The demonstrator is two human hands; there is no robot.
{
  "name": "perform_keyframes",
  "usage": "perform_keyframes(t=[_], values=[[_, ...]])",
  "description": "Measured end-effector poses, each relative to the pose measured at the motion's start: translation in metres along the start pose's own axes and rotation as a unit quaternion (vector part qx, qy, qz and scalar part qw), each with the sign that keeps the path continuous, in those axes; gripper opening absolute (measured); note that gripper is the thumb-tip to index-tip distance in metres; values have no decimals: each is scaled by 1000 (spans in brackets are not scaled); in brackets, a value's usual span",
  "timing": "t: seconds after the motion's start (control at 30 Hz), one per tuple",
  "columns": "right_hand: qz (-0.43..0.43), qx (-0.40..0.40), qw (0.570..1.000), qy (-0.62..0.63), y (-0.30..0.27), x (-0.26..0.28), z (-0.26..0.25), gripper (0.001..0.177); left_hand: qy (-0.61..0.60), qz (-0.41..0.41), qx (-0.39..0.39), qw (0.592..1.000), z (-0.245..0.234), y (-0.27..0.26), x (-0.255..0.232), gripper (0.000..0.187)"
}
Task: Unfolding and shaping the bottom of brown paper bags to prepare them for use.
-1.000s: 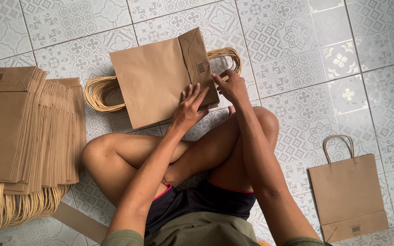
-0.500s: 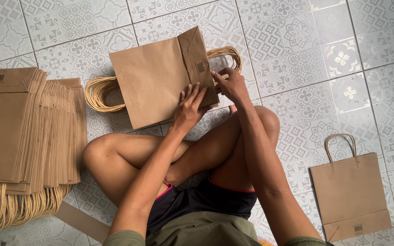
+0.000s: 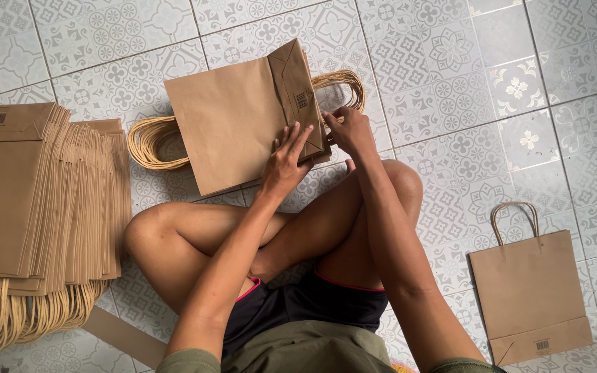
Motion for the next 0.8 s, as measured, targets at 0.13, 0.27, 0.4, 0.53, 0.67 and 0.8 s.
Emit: perform_keyframes(t=[0.13,0.27,0.4,0.53,0.67,0.8], values=[[-4,-1,1000,-28,-15,19,-5,44,4,-4,0,1000,4,0,3,80],[-12,4,1000,25,-8,14,-3,44,36,1,-12,999,11,-1,5,73],[-31,20,997,62,-6,14,-3,47,77,11,-22,997,4,-2,-7,75],[-16,10,999,40,-9,16,-4,43,53,-5,-41,998,-4,-1,-10,68],[2,2,999,53,-8,9,-4,41,-25,-19,-50,998,-13,-2,-5,71],[8,8,998,59,-3,3,0,37,-49,-20,-61,997,-21,-2,-8,72]])
Point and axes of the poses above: each hand's wrist, its own y-axis towards the middle knuckle, its own z-axis out of the palm, x = y × z, the point moved 8 cm from there along y, towards the middle knuckle, and after that the axes turned 7 degrees about x, right-handed, at the moved point
